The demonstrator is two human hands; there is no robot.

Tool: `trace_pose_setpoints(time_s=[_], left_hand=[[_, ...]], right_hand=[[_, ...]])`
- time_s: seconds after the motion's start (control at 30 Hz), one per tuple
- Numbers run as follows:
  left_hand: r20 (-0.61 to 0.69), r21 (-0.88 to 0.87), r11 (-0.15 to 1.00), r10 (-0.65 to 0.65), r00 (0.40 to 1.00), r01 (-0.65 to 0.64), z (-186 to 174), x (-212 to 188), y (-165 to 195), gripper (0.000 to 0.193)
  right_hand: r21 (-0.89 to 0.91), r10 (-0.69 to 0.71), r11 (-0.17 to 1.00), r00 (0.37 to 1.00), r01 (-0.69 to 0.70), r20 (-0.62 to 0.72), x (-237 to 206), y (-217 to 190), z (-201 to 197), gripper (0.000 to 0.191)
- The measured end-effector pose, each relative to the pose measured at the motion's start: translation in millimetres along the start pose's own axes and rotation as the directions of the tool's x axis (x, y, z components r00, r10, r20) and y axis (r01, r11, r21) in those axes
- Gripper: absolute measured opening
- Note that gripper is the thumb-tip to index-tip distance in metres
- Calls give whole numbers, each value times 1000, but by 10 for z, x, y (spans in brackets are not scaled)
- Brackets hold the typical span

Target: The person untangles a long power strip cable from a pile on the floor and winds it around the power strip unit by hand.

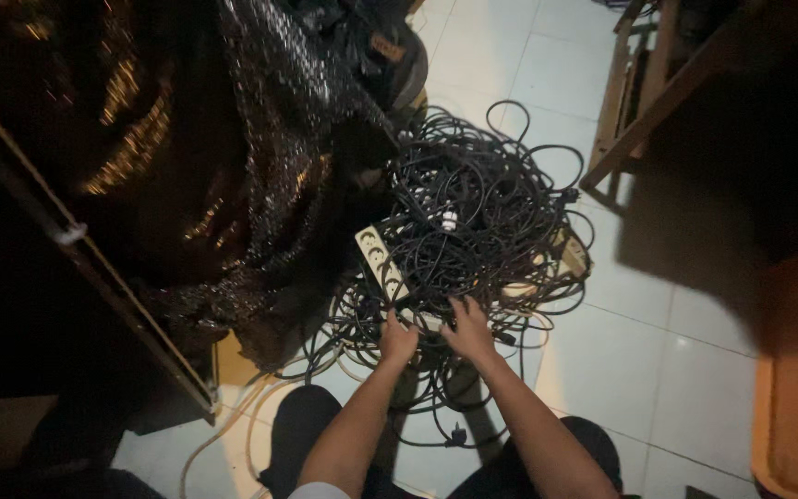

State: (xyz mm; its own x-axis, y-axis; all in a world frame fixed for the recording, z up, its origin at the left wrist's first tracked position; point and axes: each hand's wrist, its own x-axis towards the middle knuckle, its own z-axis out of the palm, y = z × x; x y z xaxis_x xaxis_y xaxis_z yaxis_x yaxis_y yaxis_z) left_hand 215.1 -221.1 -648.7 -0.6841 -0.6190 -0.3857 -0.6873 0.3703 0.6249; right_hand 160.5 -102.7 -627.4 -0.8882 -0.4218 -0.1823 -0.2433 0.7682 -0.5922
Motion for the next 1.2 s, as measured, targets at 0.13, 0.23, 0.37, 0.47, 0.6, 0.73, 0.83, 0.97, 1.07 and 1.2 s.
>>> trace_pose_setpoints(time_s=[0.13,0.23,0.37,0.47,0.6,0.73,0.83,0.97,1.07,1.2], left_hand=[[10,-71,984,-165,986,165,356,135,-206,99],[-77,-141,976,-178,981,166,508,169,-350,100],[-88,-160,982,-121,989,105,633,207,-520,87],[-304,-171,977,72,950,-129,675,236,-588,63],[-313,-261,957,41,949,-127,590,254,-451,43],[-377,-479,823,121,918,-305,250,315,-60,28],[-519,-575,589,273,810,-568,-61,372,392,20],[-553,-617,390,404,729,-684,-375,266,771,15],[-611,-597,291,439,659,-748,-543,122,903,13],[-640,-621,217,415,647,-753,-759,29,936,12]], right_hand=[[-56,-20,998,988,28,152,18,167,417,80],[-192,44,981,971,1,233,-44,156,566,75],[-304,44,952,959,45,280,-109,222,590,58],[-240,20,970,961,49,277,-150,310,693,59],[5,-99,995,980,100,173,-117,421,845,47],[375,-171,925,949,61,266,7,464,805,54],[371,-190,928,913,45,362,59,407,656,64],[279,-40,954,873,-112,487,55,329,358,76],[234,-139,971,900,43,412,35,316,139,86],[406,-93,903,861,-138,500,-64,501,-68,86]])
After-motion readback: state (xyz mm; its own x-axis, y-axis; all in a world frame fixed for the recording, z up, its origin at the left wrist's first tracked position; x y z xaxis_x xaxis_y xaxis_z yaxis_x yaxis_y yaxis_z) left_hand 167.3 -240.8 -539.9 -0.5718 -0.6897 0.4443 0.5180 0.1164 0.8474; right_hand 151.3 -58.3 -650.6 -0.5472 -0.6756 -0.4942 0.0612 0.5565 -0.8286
